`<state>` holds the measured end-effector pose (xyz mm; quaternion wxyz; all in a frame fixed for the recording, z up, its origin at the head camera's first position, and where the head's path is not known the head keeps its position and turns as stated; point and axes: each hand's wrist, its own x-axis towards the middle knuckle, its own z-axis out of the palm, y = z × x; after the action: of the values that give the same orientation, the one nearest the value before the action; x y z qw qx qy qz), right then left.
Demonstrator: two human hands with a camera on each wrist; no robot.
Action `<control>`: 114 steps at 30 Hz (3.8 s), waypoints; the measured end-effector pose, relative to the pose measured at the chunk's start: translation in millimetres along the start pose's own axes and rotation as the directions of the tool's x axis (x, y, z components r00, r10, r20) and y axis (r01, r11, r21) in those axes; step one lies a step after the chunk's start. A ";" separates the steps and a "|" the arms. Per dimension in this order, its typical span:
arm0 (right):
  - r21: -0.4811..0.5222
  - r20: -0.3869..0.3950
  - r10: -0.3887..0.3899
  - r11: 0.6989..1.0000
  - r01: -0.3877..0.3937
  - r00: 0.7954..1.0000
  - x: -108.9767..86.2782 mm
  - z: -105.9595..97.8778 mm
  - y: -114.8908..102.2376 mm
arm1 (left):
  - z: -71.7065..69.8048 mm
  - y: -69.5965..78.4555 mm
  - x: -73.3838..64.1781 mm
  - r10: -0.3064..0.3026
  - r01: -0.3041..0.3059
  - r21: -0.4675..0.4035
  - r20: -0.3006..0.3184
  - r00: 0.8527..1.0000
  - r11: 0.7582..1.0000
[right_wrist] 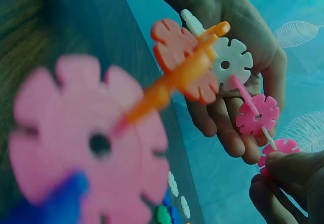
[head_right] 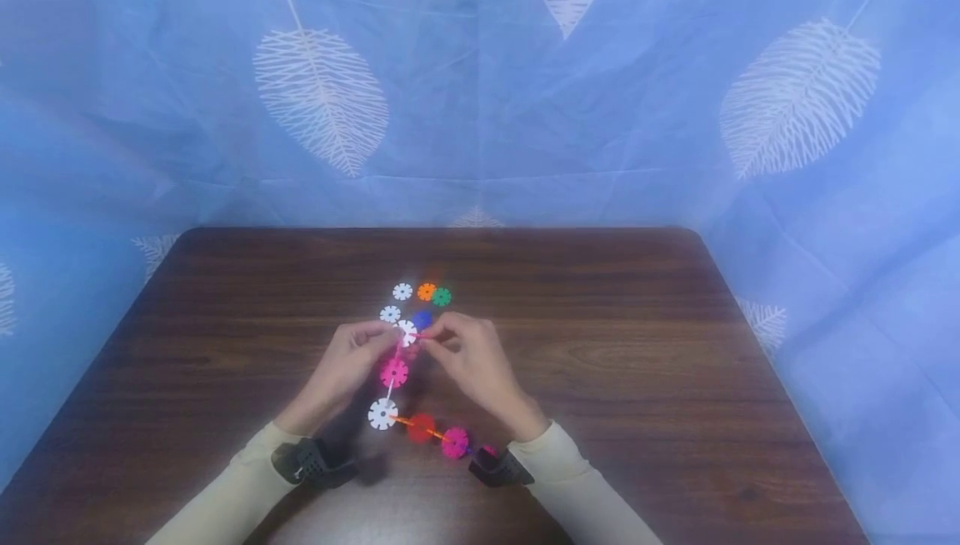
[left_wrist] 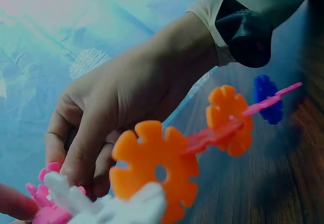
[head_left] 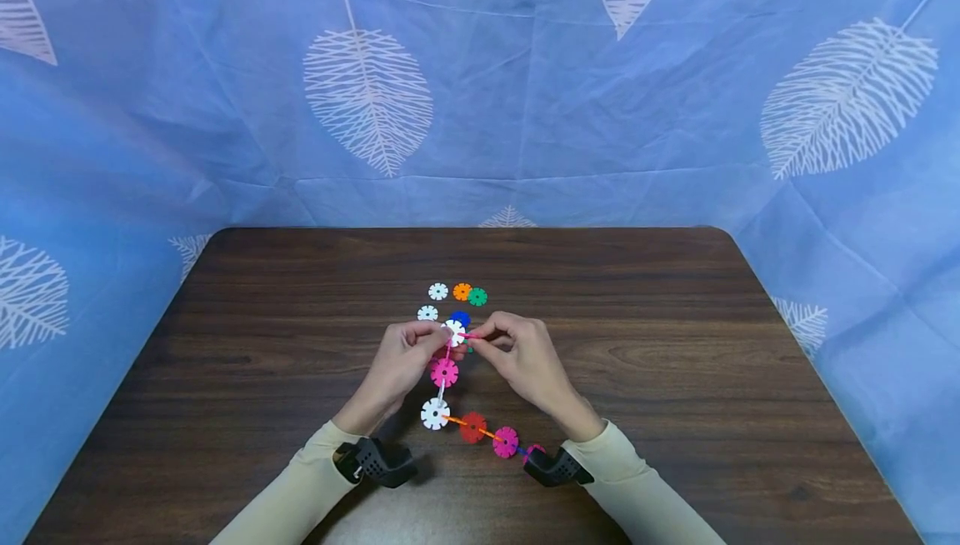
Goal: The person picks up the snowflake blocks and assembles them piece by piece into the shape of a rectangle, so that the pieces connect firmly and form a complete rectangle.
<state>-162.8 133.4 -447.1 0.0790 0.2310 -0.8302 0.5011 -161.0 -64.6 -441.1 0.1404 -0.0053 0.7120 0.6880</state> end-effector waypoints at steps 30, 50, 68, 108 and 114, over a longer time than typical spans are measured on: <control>-0.082 0.219 0.206 0.978 -0.193 0.954 9.3 -36.1 27.2 | -24.8 11.3 6.1 0.002 0.004 0.068 -0.088 0.996 0.998; -0.218 0.356 0.249 0.959 -0.179 0.901 32.8 -1.0 45.4 | -25.0 0.5 11.5 -0.023 0.030 0.093 -0.077 0.997 0.995; -0.257 0.379 0.201 0.960 -0.106 0.903 31.9 2.5 43.7 | -26.3 -6.2 15.1 0.004 0.018 0.173 -0.128 0.992 0.985; -0.035 0.267 0.310 0.949 -0.312 0.913 -1.8 -29.4 31.7 | -24.5 -6.7 13.1 -0.020 0.021 0.041 -0.021 1.000 0.999; 0.034 0.260 0.290 0.950 -0.309 0.921 -2.8 -29.3 27.2 | -24.8 -8.7 14.1 -0.019 0.019 -0.003 0.022 1.000 1.000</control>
<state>-175.9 170.4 -455.6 -0.1130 0.1657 -0.8399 0.5043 -177.6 -86.8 -452.2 0.1545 -0.0047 0.7093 0.6877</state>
